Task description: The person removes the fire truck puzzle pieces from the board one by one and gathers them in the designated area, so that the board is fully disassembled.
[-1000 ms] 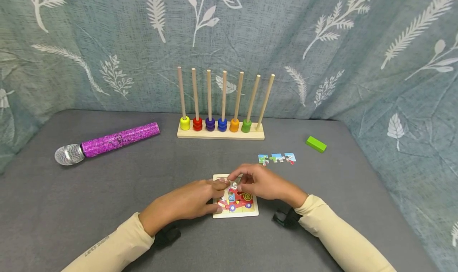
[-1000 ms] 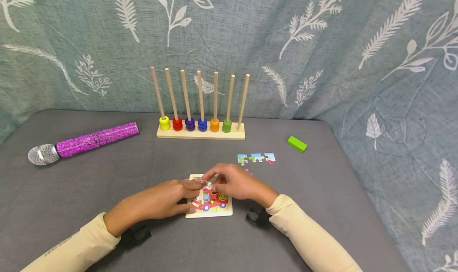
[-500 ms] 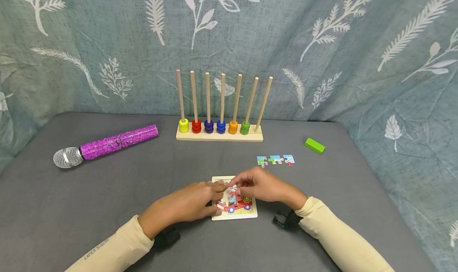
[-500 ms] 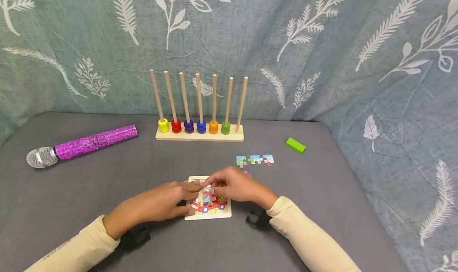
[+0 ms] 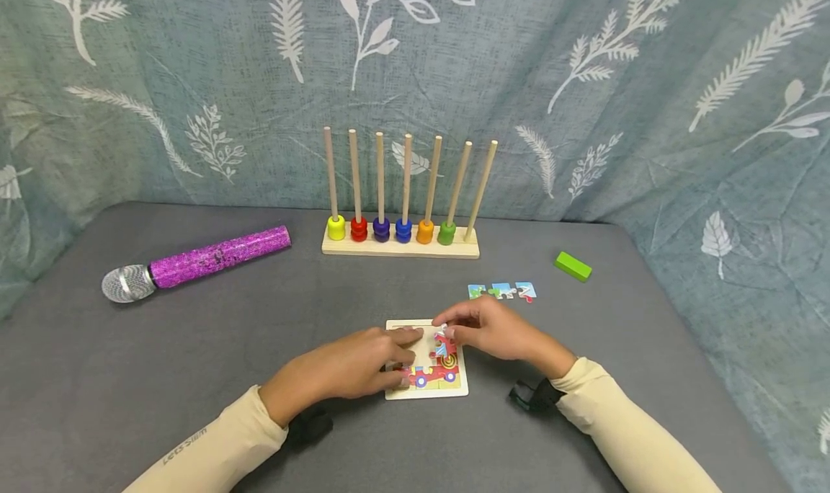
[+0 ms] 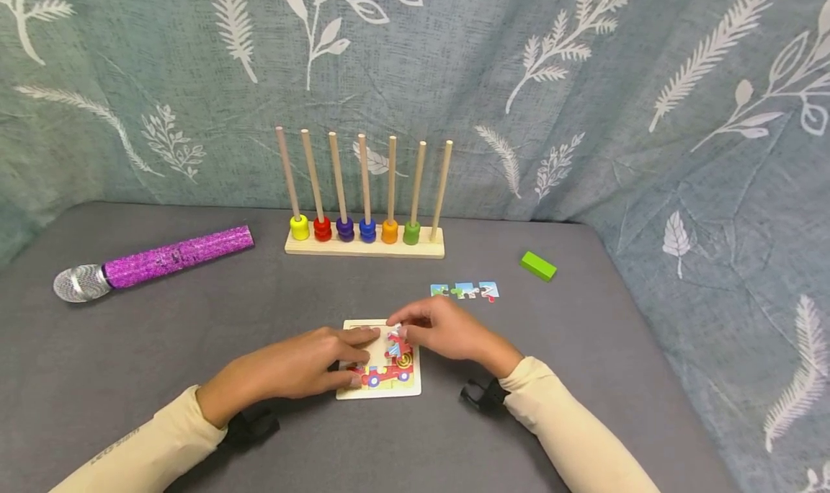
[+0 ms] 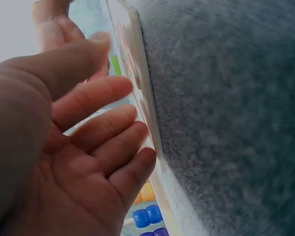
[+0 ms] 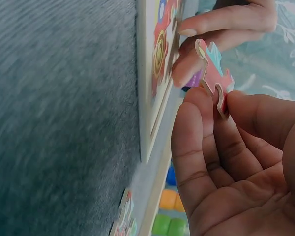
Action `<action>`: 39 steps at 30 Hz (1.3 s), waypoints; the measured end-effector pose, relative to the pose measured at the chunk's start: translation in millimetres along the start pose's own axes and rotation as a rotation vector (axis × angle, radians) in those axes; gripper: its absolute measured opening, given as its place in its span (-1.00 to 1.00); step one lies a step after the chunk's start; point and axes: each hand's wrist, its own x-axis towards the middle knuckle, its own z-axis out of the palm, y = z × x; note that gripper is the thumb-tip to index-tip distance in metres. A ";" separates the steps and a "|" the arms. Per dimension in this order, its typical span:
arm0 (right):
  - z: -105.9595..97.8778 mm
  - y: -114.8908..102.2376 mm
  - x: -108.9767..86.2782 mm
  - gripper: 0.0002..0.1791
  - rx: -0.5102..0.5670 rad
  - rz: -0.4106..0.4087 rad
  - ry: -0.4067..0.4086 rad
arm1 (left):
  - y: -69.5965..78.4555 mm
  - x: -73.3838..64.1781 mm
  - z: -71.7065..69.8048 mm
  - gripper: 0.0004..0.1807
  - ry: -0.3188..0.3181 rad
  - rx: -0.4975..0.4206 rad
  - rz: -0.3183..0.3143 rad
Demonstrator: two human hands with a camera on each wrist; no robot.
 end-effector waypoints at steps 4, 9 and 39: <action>-4.1 -0.3 -2.3 -0.76 0.012 0.011 0.017 | 0.6 2.1 1.5 -0.65 -0.016 -0.059 -0.025; -10.7 -3.3 -2.8 -0.77 -0.005 0.019 0.048 | 2.8 2.5 0.1 -0.53 -0.086 -0.028 -0.051; -36.1 7.4 -27.5 -0.75 0.048 0.136 0.126 | 0.3 -2.1 -0.3 -0.44 -0.141 0.003 -0.015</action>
